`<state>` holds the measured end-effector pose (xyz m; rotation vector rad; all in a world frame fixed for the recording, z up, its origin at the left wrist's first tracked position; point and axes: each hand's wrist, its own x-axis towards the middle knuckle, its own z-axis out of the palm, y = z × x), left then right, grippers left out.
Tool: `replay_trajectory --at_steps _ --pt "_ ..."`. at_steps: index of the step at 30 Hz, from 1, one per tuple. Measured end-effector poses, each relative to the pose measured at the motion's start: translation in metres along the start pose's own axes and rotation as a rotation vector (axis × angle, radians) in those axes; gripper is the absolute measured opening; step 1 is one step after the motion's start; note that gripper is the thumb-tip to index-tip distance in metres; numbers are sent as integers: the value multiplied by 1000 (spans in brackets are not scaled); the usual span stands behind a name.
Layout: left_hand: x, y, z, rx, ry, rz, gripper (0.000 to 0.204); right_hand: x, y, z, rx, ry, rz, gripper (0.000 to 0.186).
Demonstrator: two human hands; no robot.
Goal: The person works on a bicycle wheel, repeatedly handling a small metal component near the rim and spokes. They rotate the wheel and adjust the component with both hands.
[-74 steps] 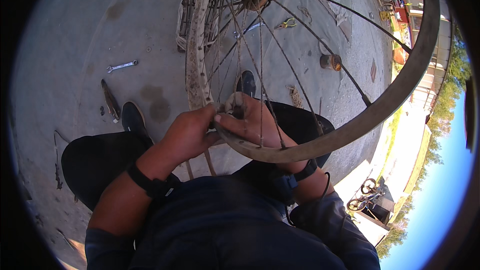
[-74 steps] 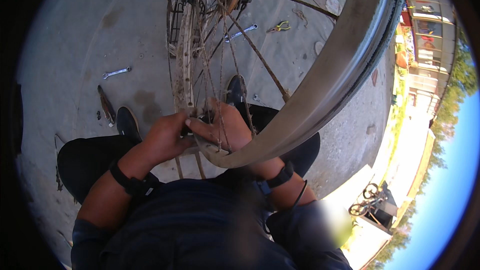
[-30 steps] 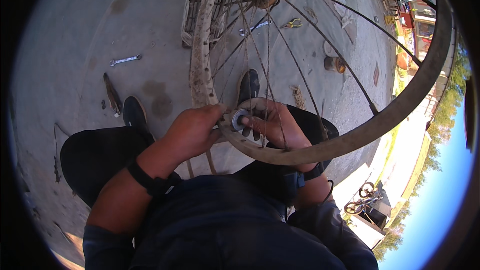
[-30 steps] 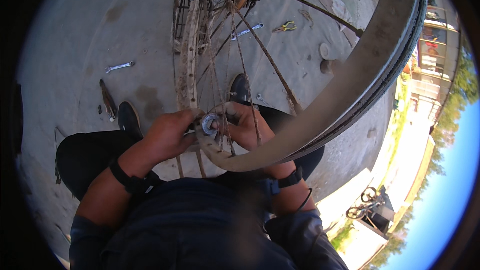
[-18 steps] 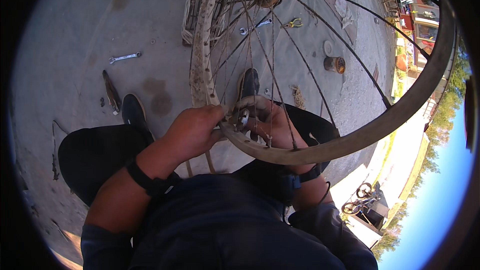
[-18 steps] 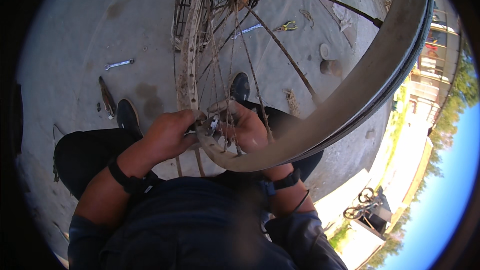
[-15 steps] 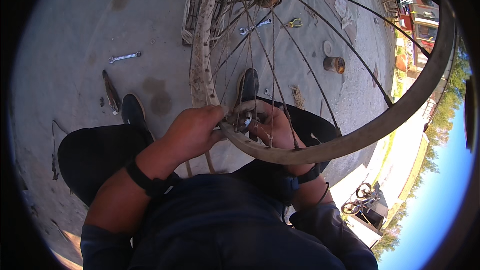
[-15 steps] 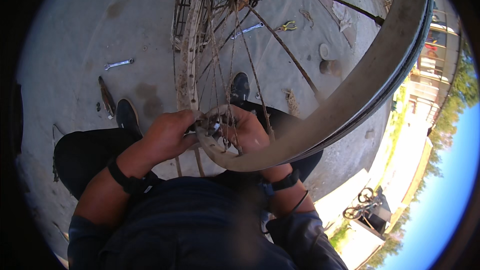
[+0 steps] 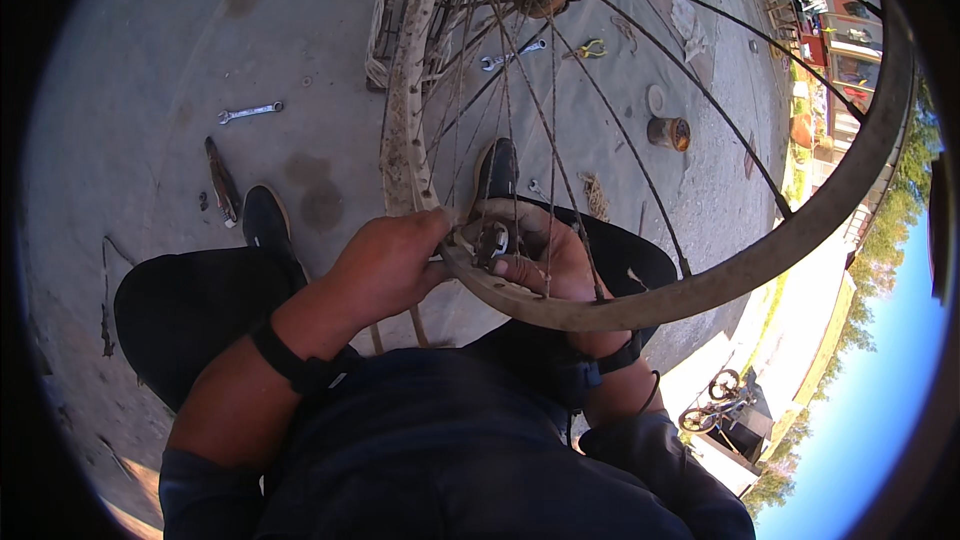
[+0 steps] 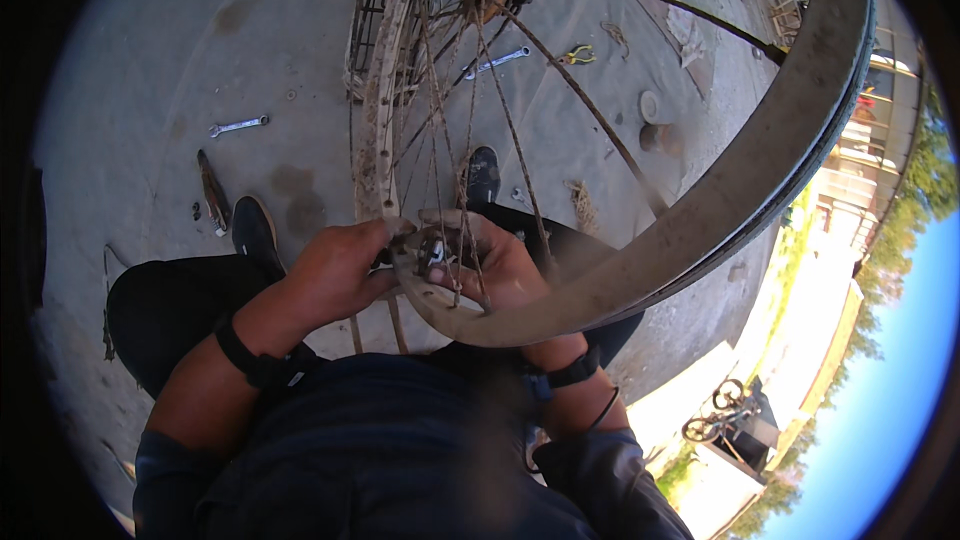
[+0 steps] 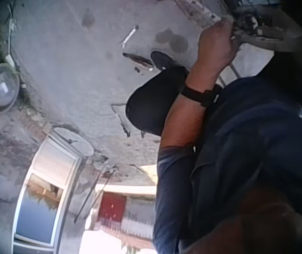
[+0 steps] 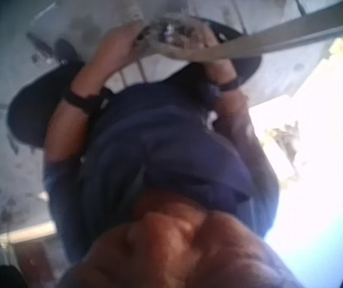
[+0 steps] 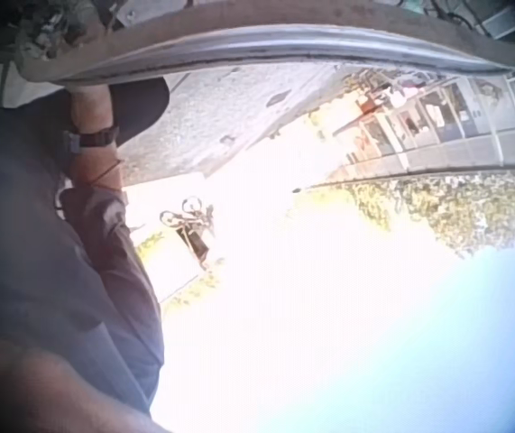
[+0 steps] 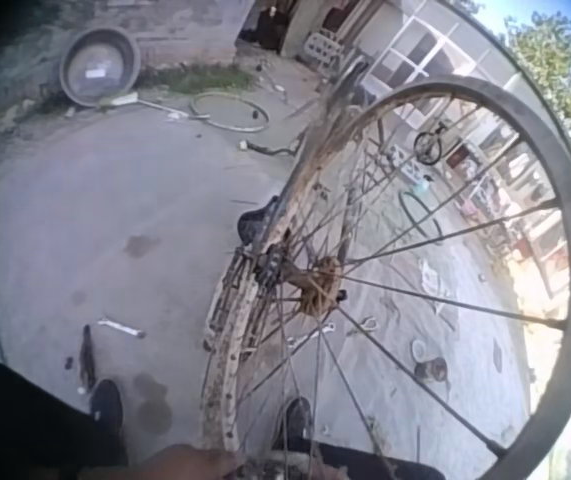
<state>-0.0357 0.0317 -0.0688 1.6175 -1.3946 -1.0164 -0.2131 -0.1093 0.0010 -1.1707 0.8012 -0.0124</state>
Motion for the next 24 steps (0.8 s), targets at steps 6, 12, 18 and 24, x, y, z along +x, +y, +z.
replay_trajectory --at_steps 6,12,18,24 --pt "-1 1 -1 -9 -6 -21 61 0 -10 3 -98 28 34 39" --pt "-2 -1 0 -4 13 25 66 1 -9 -1 -25 21 66 40" --pt "-2 0 -1 -15 5 14 66 0 -6 -8 141 22 130 43" --pt "-2 1 -3 -17 -9 3 67 0 -10 -6 158 9 121 42"
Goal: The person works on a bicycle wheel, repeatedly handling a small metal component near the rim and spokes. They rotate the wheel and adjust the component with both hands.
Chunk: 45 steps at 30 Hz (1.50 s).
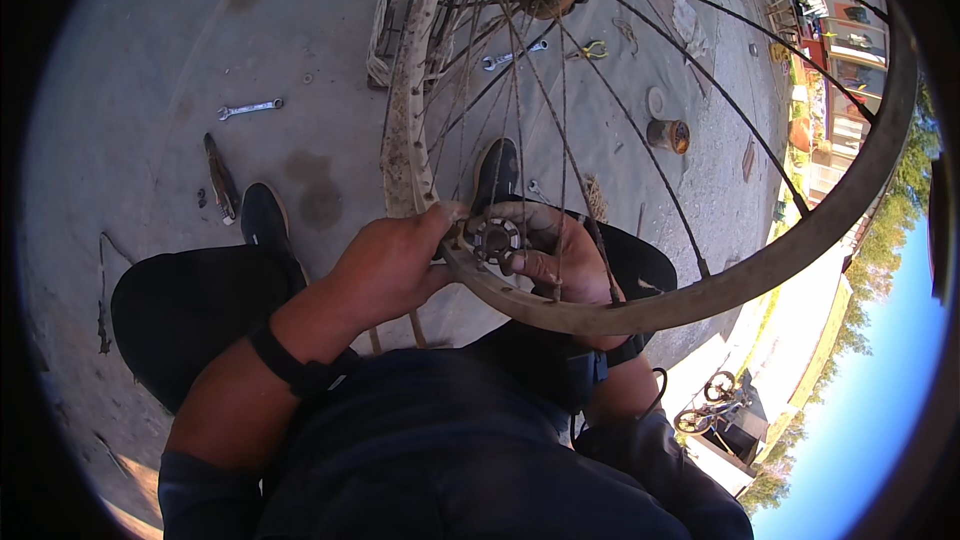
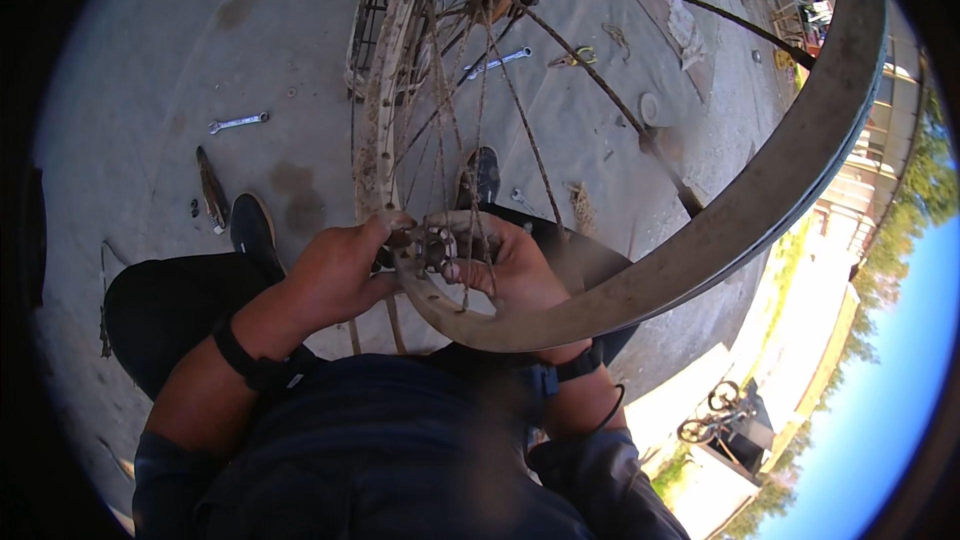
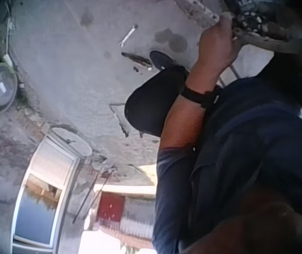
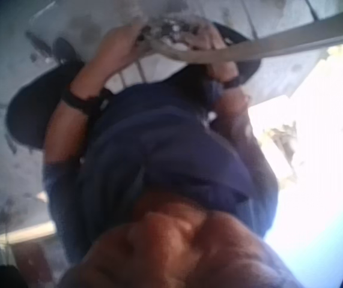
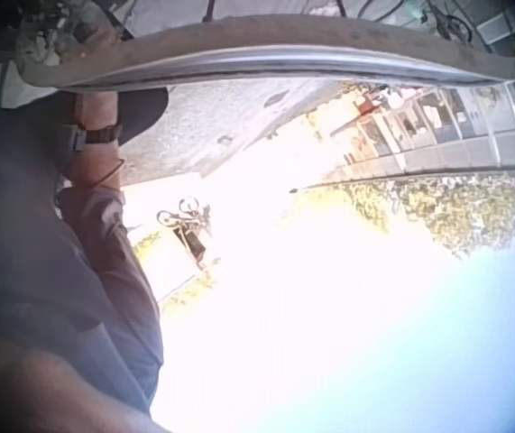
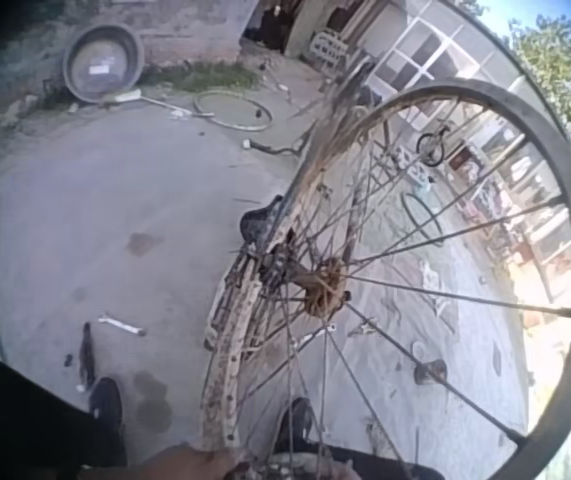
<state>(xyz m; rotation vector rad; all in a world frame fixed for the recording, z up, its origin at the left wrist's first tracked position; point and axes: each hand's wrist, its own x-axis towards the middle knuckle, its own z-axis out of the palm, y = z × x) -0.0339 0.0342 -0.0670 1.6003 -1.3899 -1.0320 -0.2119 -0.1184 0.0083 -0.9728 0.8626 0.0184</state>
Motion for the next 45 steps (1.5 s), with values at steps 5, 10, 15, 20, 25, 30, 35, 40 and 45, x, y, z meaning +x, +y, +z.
replay_trajectory --at_steps 5,10,15,20,25,30,35,40,45 --pt "0 -1 2 -4 1 -3 67 1 1 -1 -85 33 -14 41" --pt "-1 -3 3 0 16 1 66 2 -2 5 -126 28 -16 38" --pt "0 -2 4 9 19 -4 67 1 -4 9 -123 41 -8 36" --pt "0 -2 3 11 3 -22 66 3 -3 10 -195 64 -46 41" --pt "1 -3 4 3 4 -8 64 2 -3 13 -232 83 -71 39" --pt "1 -4 3 34 -11 -14 51 4 -7 18 -278 83 -91 35" --pt "0 -5 6 60 -3 -5 42 4 -12 27 -420 122 -116 35" --pt "0 -5 6 65 2 15 40 3 -15 28 -473 125 -102 32" --pt "0 -4 6 73 0 36 35 2 -21 27 -359 94 -12 31"
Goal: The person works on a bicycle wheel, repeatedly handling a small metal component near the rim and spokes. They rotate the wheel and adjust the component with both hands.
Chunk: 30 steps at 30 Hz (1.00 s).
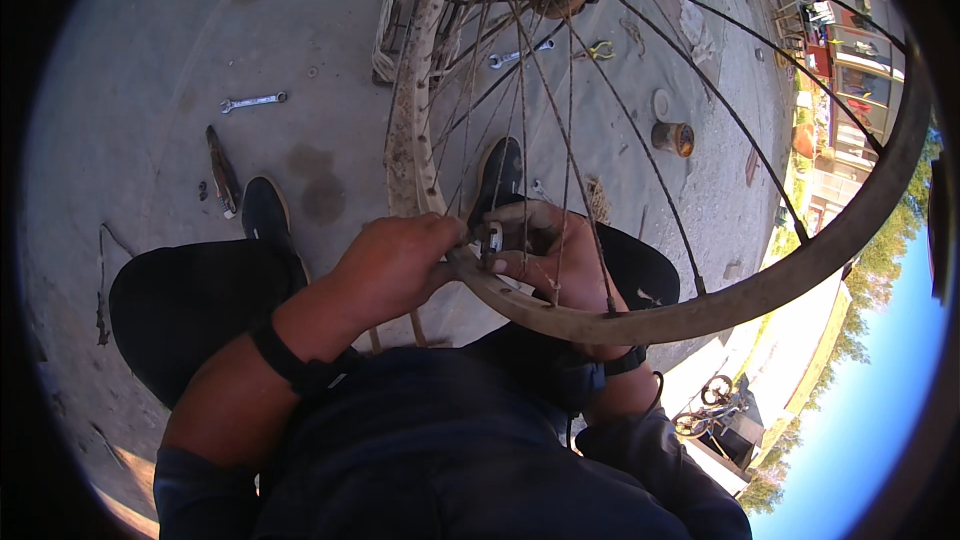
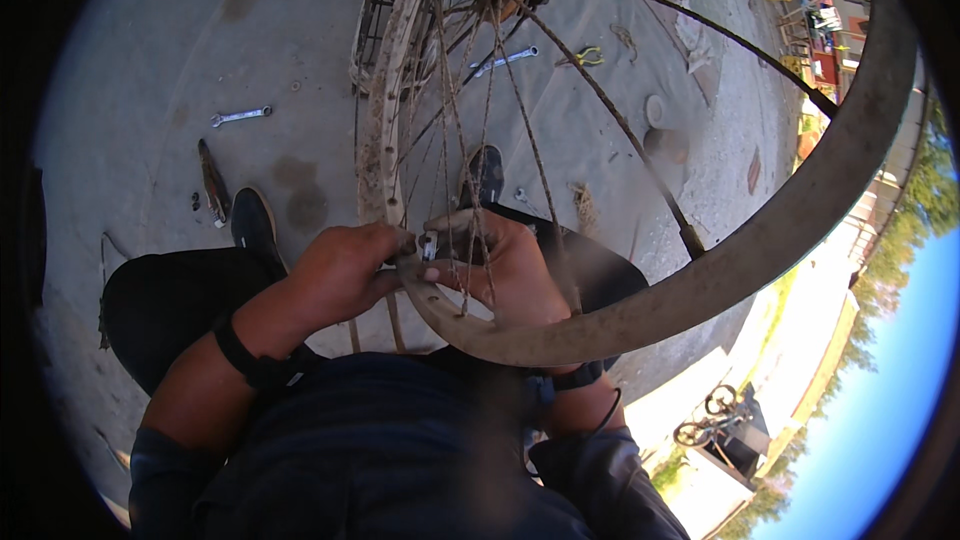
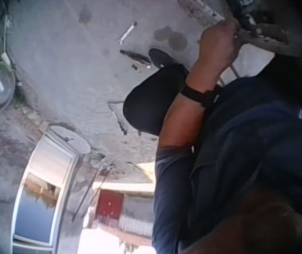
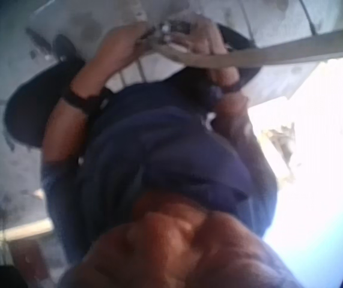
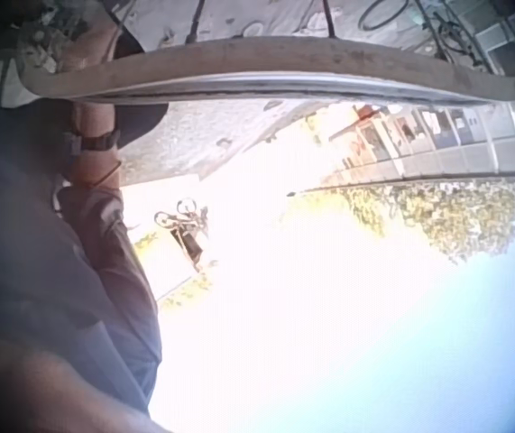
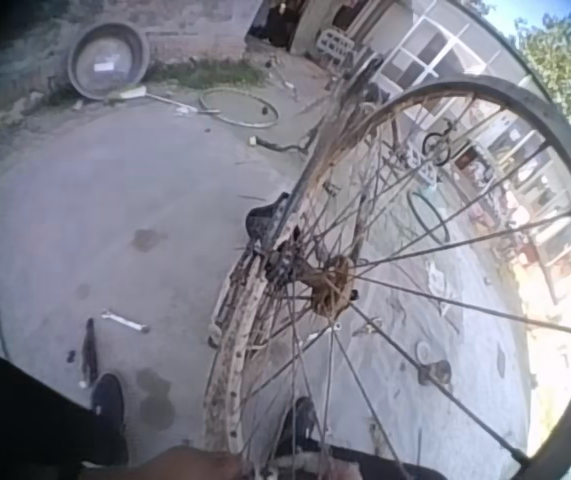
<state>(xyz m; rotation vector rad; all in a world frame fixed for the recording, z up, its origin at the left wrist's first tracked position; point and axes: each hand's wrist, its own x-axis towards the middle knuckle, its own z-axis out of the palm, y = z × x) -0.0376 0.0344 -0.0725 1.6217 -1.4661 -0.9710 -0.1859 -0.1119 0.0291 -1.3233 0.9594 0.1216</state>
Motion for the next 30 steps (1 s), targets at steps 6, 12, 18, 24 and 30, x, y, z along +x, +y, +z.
replay_trajectory --at_steps 6,12,18,24,30 --pt "-1 -1 0 -1 10 24 36 1 0 -3 30 -29 -20 30" --pt "-2 -1 0 -8 17 36 32 0 4 -4 -23 -34 -24 33" --pt "-2 -2 -2 -19 -7 37 38 -1 8 -6 83 6 23 39" --pt "-8 3 -9 -119 -16 47 62 0 18 -8 94 -2 -30 35" --pt "-9 6 -11 -148 -13 36 65 2 26 -8 105 6 -51 31"
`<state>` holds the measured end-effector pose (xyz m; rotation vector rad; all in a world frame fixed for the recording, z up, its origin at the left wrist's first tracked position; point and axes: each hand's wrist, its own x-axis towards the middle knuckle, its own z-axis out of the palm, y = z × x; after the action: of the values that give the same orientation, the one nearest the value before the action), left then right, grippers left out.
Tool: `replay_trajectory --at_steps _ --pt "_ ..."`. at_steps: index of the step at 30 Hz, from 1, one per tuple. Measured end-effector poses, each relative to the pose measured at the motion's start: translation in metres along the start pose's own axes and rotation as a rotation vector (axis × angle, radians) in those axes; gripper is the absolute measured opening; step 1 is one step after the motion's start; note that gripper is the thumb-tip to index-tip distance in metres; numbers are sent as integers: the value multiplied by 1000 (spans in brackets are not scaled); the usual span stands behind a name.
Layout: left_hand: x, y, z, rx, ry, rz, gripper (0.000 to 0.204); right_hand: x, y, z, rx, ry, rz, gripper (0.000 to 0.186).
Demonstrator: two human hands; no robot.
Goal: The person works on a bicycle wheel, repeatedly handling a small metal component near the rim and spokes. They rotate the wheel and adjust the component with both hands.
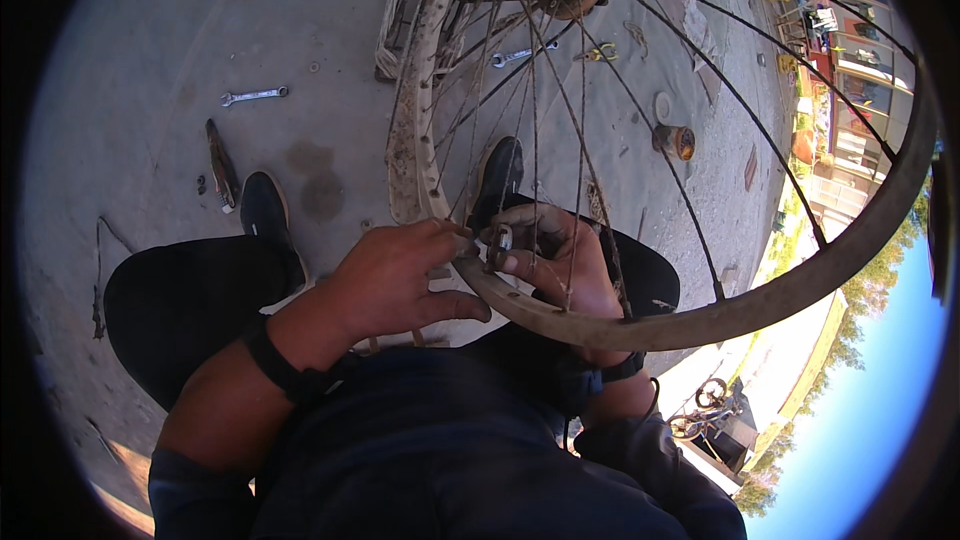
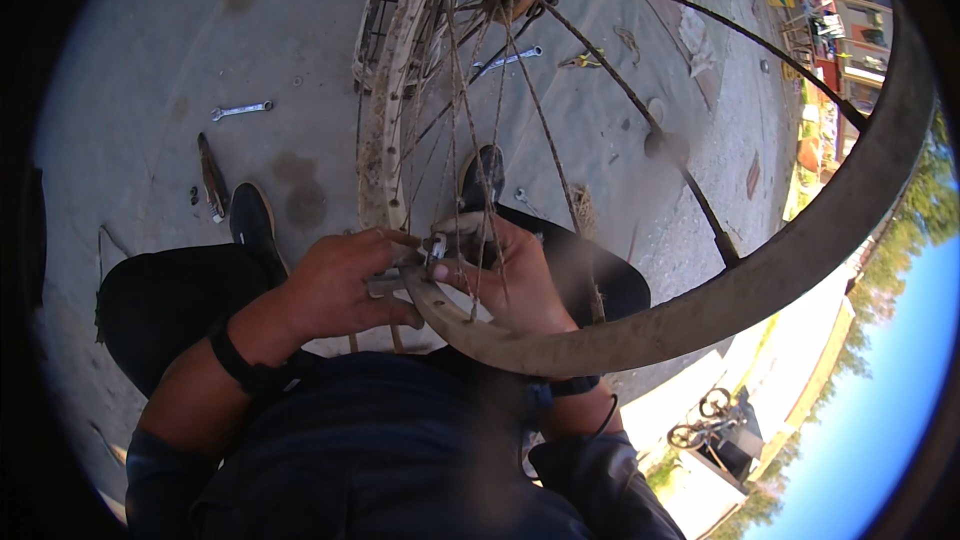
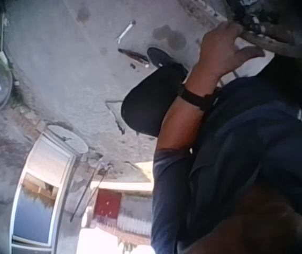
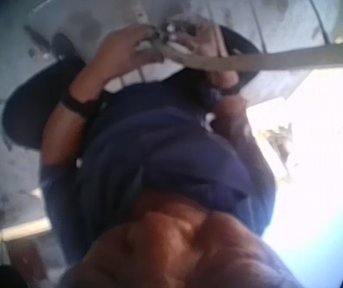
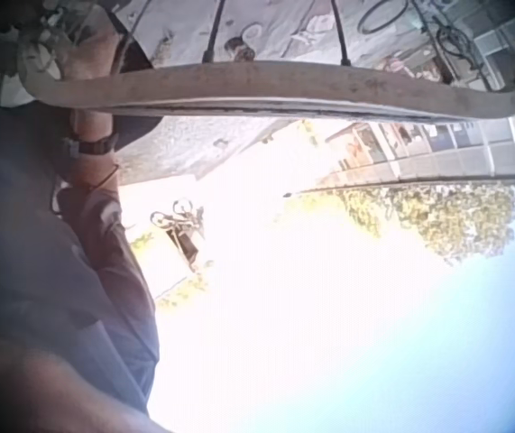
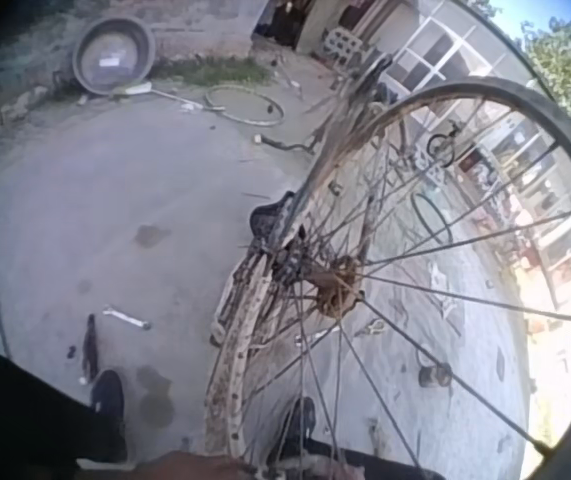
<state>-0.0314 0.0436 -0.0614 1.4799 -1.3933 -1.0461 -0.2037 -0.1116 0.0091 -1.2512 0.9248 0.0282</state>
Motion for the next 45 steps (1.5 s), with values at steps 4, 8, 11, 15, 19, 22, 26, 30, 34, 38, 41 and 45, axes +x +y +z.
replay_trajectory --at_steps 4,8,11,15,19,22,26,30,34,38,41,45 --pt "-1 -1 2 12 13 -2 65 -3 -8 7 -122 50 10 30" --pt "0 -1 2 18 -8 -24 63 -7 -13 16 -155 98 -20 28" --pt "1 1 2 15 -10 -30 61 -8 -15 14 -156 88 5 30" --pt "1 -2 4 22 0 -17 61 -6 -14 10 -133 44 4 30" --pt "1 0 2 35 1 -15 61 -5 -11 7 -85 34 37 31" --pt "1 1 2 31 21 1 62 -4 -13 4 -82 20 55 32" --pt "1 1 3 35 13 -15 62 -3 -16 3 -27 7 113 34" --pt "1 0 2 41 -7 -23 62 -2 -15 0 -29 -19 96 37" --pt "3 2 1 32 -14 -28 61 1 -19 -2 -39 -64 86 42" --pt "2 2 1 35 4 -16 59 3 -10 -7 47 -87 95 44" --pt "3 2 1 34 7 -20 58 4 -4 -10 94 -98 105 46" --pt "4 4 0 36 31 -9 60 5 -2 -12 188 -124 116 53"
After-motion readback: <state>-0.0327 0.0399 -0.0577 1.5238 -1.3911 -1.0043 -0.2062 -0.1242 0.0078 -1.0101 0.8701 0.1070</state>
